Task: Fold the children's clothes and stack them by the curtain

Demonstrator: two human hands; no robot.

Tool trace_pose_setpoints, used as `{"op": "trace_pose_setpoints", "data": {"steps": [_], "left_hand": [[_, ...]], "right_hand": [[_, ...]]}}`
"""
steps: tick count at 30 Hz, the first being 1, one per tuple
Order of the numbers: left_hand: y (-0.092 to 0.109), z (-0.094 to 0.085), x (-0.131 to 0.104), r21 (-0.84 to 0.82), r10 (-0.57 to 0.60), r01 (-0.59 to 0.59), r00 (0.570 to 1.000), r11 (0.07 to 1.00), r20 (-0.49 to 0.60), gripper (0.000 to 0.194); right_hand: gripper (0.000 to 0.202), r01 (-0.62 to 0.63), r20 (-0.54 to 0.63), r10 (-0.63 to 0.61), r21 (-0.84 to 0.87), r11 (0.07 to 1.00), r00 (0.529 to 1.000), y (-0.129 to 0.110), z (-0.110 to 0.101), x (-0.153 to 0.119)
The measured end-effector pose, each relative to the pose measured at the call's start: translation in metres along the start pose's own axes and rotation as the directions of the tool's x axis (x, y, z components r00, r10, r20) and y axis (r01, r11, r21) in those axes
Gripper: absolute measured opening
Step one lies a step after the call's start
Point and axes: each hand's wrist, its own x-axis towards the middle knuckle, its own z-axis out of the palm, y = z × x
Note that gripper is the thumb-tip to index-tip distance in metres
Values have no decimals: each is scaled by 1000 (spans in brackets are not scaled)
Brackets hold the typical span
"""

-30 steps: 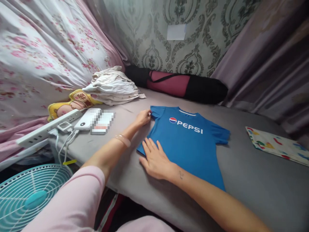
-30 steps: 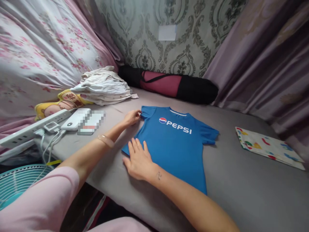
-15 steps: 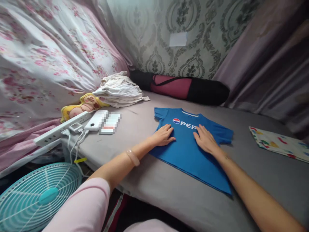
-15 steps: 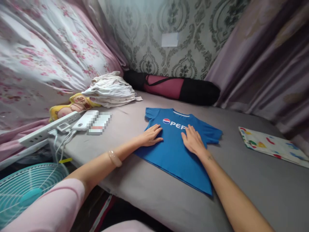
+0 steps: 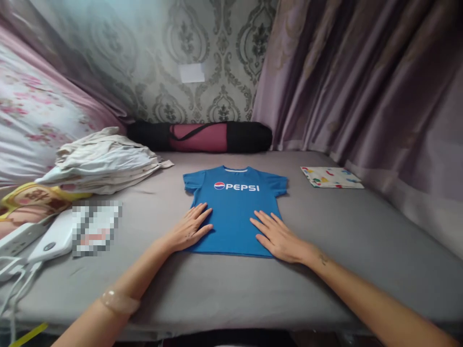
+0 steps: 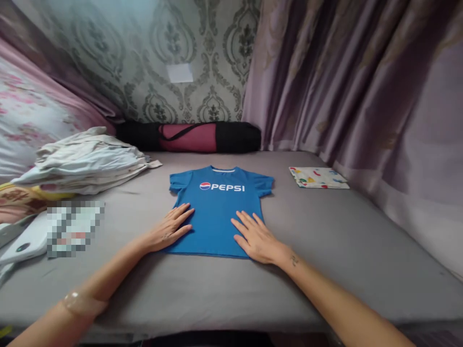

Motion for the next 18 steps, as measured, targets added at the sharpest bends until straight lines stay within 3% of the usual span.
{"op": "trace_pose_setpoints", "data": {"steps": [5, 12, 18], "left_hand": [[-6, -6, -19, 9, 40, -41, 997, 999, 61, 65], [-8, -10, -43, 43, 3, -7, 995, 999, 100, 63], [-10, -37, -29, 27, 8, -12, 988, 1000, 156, 48]], "right_hand": [[53, -2, -33, 2, -6, 1000, 999, -14, 0, -30], [54, 32, -83, -31, 21, 999, 996, -30, 2, -67], [57, -8, -123, 18, 80, 997, 992, -41, -2, -98]]}}
